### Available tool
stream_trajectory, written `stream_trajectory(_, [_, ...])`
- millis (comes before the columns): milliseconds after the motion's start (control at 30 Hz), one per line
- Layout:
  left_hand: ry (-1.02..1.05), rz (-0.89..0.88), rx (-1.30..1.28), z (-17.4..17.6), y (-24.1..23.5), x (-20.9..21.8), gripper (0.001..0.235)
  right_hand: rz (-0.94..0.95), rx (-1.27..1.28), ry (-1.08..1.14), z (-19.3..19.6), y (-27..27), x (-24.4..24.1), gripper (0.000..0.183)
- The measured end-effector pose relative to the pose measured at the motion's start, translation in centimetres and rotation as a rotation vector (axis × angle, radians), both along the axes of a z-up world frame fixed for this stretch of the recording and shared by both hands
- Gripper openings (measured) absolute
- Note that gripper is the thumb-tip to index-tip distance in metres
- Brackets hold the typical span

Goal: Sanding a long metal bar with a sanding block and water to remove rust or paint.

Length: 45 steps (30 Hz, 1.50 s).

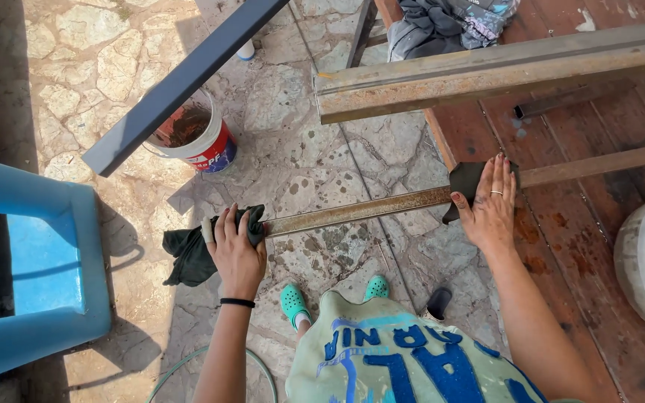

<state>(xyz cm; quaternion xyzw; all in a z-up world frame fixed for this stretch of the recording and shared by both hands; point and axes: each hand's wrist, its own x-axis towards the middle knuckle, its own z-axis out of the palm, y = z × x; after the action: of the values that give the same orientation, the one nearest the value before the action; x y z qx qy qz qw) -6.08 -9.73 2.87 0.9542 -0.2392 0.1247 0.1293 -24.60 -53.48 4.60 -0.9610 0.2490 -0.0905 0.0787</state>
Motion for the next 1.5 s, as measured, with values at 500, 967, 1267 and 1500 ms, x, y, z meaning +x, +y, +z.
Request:
stream_trajectory(500, [-0.048,0.426,-0.380,-1.5,10.7,2.7,0.048,0.014,0.047,-0.062,1.0,0.4,0.4,0.111])
stream_trajectory(967, [-0.170,0.272,-0.324,-2.1,-2.1,-2.7,0.052,0.104,-0.142,-0.312,-2.4,-0.6,0.2,0.100])
stream_trajectory(1267, [0.083,-0.015,-0.244,-1.6,-18.7,-9.7,0.064,0.123,-0.126,-0.279,-2.8,-0.9,0.1,0.102])
stream_trajectory(1500, [-0.074,-0.463,-0.320,-0.7,-29.1,-13.2,0.073,0.136,-0.066,-0.307,-2.6,-1.6,-0.2,0.093])
